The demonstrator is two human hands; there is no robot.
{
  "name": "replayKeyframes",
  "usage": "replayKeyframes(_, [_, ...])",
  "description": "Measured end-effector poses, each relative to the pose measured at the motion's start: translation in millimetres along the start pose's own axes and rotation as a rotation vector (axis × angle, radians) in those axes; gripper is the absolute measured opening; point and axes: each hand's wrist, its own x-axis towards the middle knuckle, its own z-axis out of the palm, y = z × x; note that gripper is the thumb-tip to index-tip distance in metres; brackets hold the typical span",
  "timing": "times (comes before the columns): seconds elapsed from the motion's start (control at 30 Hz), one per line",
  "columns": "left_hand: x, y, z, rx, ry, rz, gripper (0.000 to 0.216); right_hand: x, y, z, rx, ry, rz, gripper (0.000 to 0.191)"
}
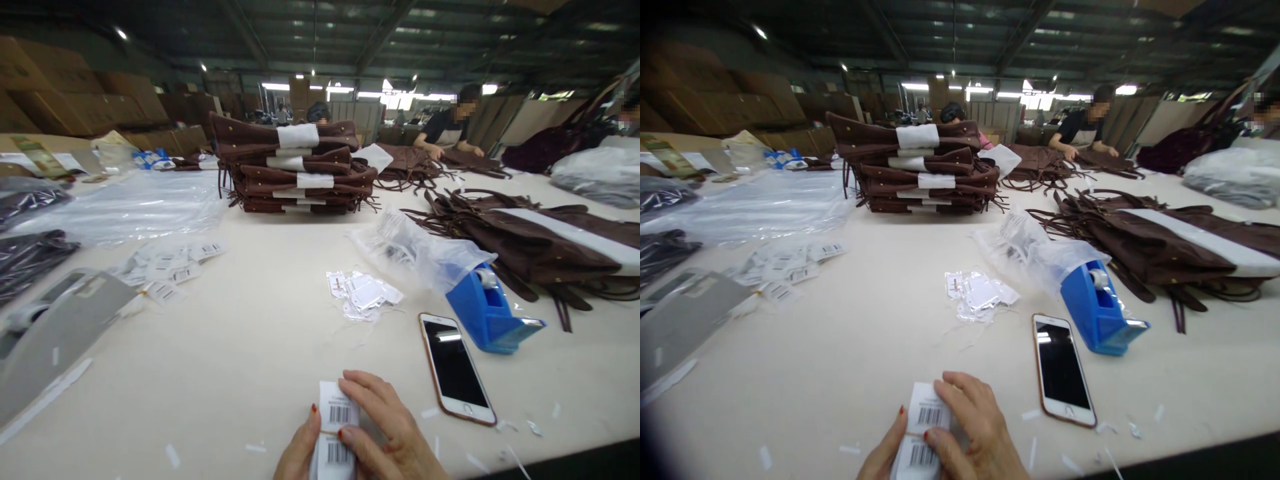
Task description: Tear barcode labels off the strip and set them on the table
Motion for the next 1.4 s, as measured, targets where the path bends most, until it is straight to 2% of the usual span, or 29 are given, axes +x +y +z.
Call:
replayKeyframes(0.13, [2.3,6.6,8.7,-0.036,0.014,0.025,0.037,-6.6,-7.7,14.7,-0.195,0.163,-0.101,0.035])
replayKeyframes(0.23, [3.6,10.6,14.1,-0.079,0.081,0.103,0.037,-10.7,-13.7,28.1,-0.308,0.196,-0.145,0.029])
replayKeyframes(0.33, [3.0,11.9,17.6,-0.121,0.132,0.137,0.035,-10.2,-16.0,35.7,-0.313,0.239,-0.176,0.028])
replayKeyframes(0.63, [4.8,6.5,11.0,-0.177,0.264,0.289,0.031,6.1,-14.9,33.8,-0.366,0.273,-0.451,0.022])
replayKeyframes(0.8, [1.3,11.9,10.4,-0.123,0.18,0.265,0.046,8.4,-22.6,39.5,-0.343,0.297,-0.443,0.026])
replayKeyframes(0.93, [-1.9,10.3,10.8,-0.094,0.228,0.289,0.045,10.4,-26.7,43.5,-0.342,0.291,-0.46,0.024])
replayKeyframes(1.1, [0.0,6.0,3.5,-0.154,0.174,0.316,0.048,13.2,-30.3,49.9,-0.368,0.323,-0.457,0.021])
replayKeyframes(1.2, [1.1,7.1,0.1,-0.147,0.187,0.317,0.048,14.2,-33.2,53.7,-0.398,0.331,-0.454,0.022])
replayKeyframes(1.4, [-4.1,13.1,6.5,-0.151,0.193,0.284,0.045,14.2,-37.1,55.1,-0.407,0.34,-0.487,0.024])
